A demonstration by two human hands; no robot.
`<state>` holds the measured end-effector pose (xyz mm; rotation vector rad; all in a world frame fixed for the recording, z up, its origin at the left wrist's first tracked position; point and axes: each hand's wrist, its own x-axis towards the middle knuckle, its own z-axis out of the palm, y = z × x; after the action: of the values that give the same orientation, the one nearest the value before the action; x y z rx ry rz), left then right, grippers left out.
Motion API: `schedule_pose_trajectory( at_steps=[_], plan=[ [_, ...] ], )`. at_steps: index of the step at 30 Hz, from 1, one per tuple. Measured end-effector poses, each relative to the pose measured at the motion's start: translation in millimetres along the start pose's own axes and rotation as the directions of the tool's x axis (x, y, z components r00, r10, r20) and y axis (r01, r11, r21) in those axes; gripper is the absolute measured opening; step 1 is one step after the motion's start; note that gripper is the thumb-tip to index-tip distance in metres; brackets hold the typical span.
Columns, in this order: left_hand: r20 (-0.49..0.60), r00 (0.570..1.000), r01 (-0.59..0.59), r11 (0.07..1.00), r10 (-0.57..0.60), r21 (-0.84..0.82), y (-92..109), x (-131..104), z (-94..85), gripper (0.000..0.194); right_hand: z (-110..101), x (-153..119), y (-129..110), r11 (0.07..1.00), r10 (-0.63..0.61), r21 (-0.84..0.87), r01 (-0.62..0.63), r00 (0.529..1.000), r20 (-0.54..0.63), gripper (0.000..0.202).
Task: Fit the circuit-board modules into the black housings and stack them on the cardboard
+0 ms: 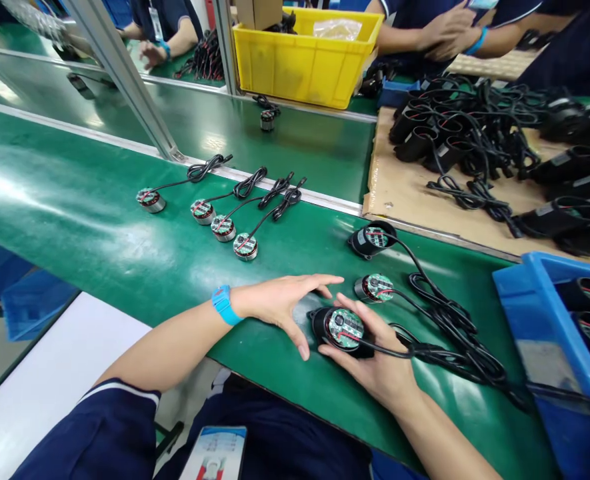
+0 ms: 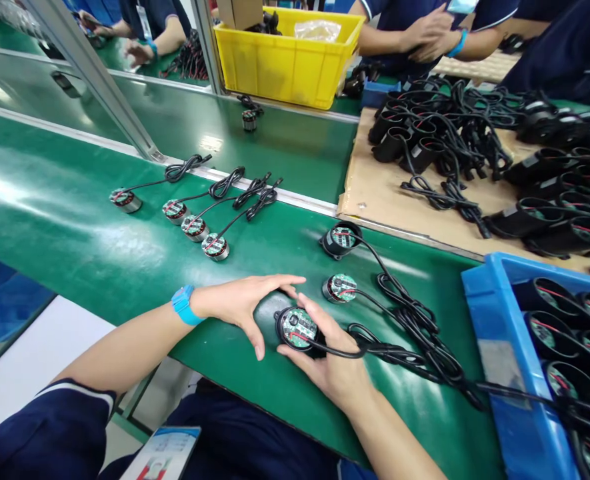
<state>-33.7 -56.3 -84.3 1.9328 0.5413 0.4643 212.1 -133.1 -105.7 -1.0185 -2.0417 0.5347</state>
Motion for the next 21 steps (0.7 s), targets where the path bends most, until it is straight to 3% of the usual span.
schedule_pose_trajectory(
  at_steps=[5, 10, 14, 18, 21],
  plan=[
    [-0.024, 0.999, 0.033, 0.999, -0.033, -0.01, 0.4, -0.8, -4.1, 0.136, -0.6, -0.2, -9.4, 0.991, -0.121, -0.078, 0.113, 0.987, -0.102, 0.092],
    [-0.138, 0.99, 0.024, 0.994, -0.039, -0.104, -7.4, -0.9, -10.5, 0.138, 1.1, -6.7, -10.9, 0.986, -0.067, -0.152, 0.064, 0.998, -0.016, 0.081],
    [-0.179, 0.982, 0.024, 0.986, -0.053, -0.164, -12.0, -1.0, -11.5, 0.134, 1.2, -11.4, -10.4, 0.99, -0.064, -0.132, 0.047, 0.99, -0.124, 0.084],
    [-0.223, 0.973, 0.011, 0.981, -0.054, -0.193, -13.4, -1.2, -10.7, 0.131, 6.4, -8.6, -7.5, 0.97, -0.117, -0.214, 0.112, 0.993, -0.011, 0.079],
    [-0.239, 0.967, 0.031, 0.975, -0.085, -0.221, -14.6, -1.0, -10.1, 0.129, 5.4, -12.4, -8.0, 0.958, -0.045, -0.283, 0.037, 0.999, -0.02, 0.08]
  ],
)
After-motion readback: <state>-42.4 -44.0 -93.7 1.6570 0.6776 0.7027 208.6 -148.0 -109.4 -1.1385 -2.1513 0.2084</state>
